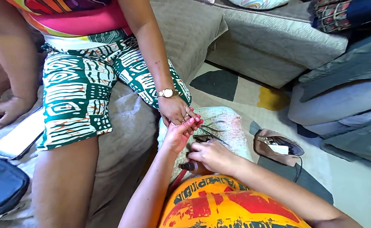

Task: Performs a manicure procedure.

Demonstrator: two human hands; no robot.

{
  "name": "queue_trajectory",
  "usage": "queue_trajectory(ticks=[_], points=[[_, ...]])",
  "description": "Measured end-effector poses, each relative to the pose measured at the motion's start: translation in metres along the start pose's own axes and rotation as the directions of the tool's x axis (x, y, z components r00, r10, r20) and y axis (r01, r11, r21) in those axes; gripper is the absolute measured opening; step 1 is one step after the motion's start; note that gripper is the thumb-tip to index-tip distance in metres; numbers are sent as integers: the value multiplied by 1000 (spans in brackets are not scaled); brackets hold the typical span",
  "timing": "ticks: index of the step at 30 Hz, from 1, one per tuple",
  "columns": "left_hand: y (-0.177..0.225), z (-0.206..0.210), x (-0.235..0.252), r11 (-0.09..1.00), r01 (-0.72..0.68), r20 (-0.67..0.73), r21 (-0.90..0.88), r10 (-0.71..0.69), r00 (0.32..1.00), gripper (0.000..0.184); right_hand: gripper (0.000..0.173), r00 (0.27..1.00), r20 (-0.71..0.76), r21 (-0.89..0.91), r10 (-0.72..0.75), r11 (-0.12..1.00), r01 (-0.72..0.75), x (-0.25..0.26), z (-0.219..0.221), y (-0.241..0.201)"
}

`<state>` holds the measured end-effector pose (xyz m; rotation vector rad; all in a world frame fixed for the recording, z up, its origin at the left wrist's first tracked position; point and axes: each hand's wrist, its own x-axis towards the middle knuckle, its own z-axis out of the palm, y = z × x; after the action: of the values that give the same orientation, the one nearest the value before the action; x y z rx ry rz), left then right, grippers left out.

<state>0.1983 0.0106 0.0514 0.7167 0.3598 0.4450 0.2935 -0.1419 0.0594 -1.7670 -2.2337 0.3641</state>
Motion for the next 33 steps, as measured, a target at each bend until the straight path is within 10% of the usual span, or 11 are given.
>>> queue_trajectory(ticks=[8,15,18,22,33], points=[[2,-2,0,1000,8,-4,-25,-8,1000,34,9,986,-145,-121,78,988,-96,3,1,-8],[2,1,1,999,14,-32,-43,-16,999,28,10,931,15,-101,364,927,-361,-17,0,-4],[2,3,2,999,20,-65,-25,-22,998,21,12,926,-264,21,270,961,-274,-25,-9,4],[2,5,2,1000,20,-67,-18,-21,998,18,20,729,-645,81,228,970,-231,-18,-39,18],[-2,5,3,999,-16,-78,-31,13,997,27,22,673,-716,57,183,977,-205,8,-38,42]])
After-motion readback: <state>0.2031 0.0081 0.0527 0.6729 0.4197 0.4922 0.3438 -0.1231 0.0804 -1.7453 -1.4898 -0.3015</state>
